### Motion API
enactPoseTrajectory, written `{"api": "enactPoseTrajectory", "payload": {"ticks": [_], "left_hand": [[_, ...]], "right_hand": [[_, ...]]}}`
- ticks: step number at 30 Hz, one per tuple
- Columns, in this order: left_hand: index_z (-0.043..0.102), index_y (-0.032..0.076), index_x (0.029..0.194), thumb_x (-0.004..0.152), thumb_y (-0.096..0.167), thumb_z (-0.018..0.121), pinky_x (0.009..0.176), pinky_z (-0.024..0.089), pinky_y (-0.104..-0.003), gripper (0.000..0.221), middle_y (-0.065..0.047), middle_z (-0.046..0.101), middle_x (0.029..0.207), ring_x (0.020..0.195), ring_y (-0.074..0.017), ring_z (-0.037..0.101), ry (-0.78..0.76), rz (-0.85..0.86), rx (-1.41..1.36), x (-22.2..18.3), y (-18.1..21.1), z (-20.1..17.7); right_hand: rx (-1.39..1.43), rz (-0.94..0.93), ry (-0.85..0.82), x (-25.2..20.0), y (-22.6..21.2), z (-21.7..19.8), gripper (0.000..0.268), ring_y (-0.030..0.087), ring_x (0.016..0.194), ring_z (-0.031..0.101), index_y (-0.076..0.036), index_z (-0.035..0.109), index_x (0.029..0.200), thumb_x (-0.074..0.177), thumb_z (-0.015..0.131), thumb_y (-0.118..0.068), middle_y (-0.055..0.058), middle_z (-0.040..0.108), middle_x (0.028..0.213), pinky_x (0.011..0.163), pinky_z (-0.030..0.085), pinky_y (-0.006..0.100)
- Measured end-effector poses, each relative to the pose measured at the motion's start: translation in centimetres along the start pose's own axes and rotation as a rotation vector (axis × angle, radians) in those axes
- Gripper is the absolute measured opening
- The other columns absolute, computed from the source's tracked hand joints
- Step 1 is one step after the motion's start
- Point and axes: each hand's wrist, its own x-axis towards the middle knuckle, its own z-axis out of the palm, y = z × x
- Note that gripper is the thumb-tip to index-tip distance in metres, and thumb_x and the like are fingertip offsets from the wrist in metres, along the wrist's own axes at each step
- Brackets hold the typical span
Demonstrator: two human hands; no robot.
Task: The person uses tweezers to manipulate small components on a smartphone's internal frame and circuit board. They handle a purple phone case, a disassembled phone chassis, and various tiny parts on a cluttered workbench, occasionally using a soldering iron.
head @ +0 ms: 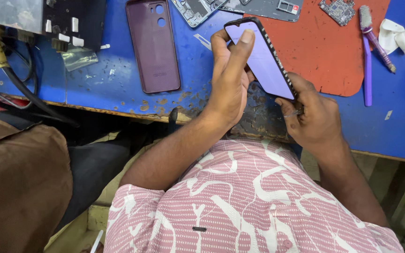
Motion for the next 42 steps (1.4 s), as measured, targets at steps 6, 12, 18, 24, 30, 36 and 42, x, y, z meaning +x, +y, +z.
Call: {"api": "enactPoseTrajectory", "payload": {"ticks": [6, 12, 18, 24, 30, 36, 42], "left_hand": [[0.026, 0.006, 0.142, 0.103, 0.040, 0.061, 0.097, 0.055, -0.045, 0.063, -0.015, 0.048, 0.132, 0.119, -0.0196, 0.058, 0.010, -0.012, -0.023, 0.2, -0.2, 0.0], [0.024, 0.007, 0.144, 0.103, 0.038, 0.061, 0.101, 0.054, -0.042, 0.064, -0.014, 0.049, 0.134, 0.123, -0.0180, 0.056, 0.004, -0.016, -0.004, 0.2, -0.5, -0.2], [0.025, 0.003, 0.149, 0.108, 0.032, 0.066, 0.105, 0.048, -0.039, 0.065, -0.013, 0.045, 0.131, 0.122, -0.0186, 0.051, -0.102, 0.014, -0.059, 0.0, -0.8, -0.8], [0.005, 0.016, 0.167, 0.093, 0.014, 0.083, 0.117, 0.044, -0.040, 0.107, -0.013, 0.043, 0.145, 0.140, -0.0256, 0.049, -0.311, 0.003, 0.212, -1.3, 0.0, -2.0], [-0.002, 0.019, 0.169, 0.093, 0.007, 0.081, 0.126, 0.035, -0.047, 0.113, -0.017, 0.037, 0.159, 0.147, -0.0309, 0.040, -0.404, -0.045, 0.005, -1.5, 0.3, -2.3], [-0.001, 0.019, 0.170, 0.089, -0.001, 0.068, 0.130, 0.034, -0.049, 0.108, -0.020, 0.033, 0.164, 0.154, -0.0333, 0.037, -0.338, -0.062, -0.146, -1.9, 1.2, -2.6], [-0.001, 0.016, 0.171, 0.090, -0.002, 0.066, 0.131, 0.030, -0.047, 0.106, -0.018, 0.031, 0.164, 0.152, -0.0299, 0.035, -0.351, -0.120, -0.202, -2.9, 0.4, -1.1]], "right_hand": [[-0.008, 0.000, 0.002, 0.1, -0.4, -0.1, 0.049, 0.021, 0.077, 0.072, 0.002, 0.057, 0.139, 0.095, 0.079, 0.002, 0.021, 0.072, 0.113, 0.066, 0.055, 0.031], [-0.001, 0.005, -0.008, 0.1, -0.6, -0.2, 0.048, 0.019, 0.075, 0.072, 0.002, 0.058, 0.138, 0.095, 0.079, 0.002, 0.019, 0.073, 0.108, 0.064, 0.054, 0.031], [0.004, -0.056, 0.021, 0.2, -0.8, -0.7, 0.039, 0.021, 0.089, 0.077, 0.000, 0.059, 0.137, 0.102, 0.076, 0.000, 0.015, 0.074, 0.109, 0.074, 0.059, 0.033], [-0.253, -0.185, 0.055, 0.4, -0.9, -1.7, 0.051, 0.029, 0.081, 0.070, -0.006, 0.067, 0.137, 0.088, 0.078, 0.006, 0.013, 0.074, 0.110, 0.071, 0.056, 0.039], [-0.356, -0.249, 0.063, 0.4, -1.1, -2.1, 0.046, 0.028, 0.092, 0.072, -0.010, 0.071, 0.131, 0.089, 0.080, 0.005, 0.010, 0.073, 0.123, 0.077, 0.057, 0.037], [-0.080, -0.091, 0.059, 1.2, -1.4, -3.7, 0.039, 0.024, 0.109, 0.075, -0.010, 0.069, 0.134, 0.098, 0.084, -0.007, 0.009, 0.071, 0.128, 0.081, 0.060, 0.028], [-0.147, -0.161, -0.031, 2.3, -2.4, -3.6, 0.070, 0.035, 0.111, 0.069, -0.002, 0.063, 0.124, 0.065, 0.094, -0.025, 0.022, 0.067, 0.130, 0.084, 0.059, 0.040]]}}
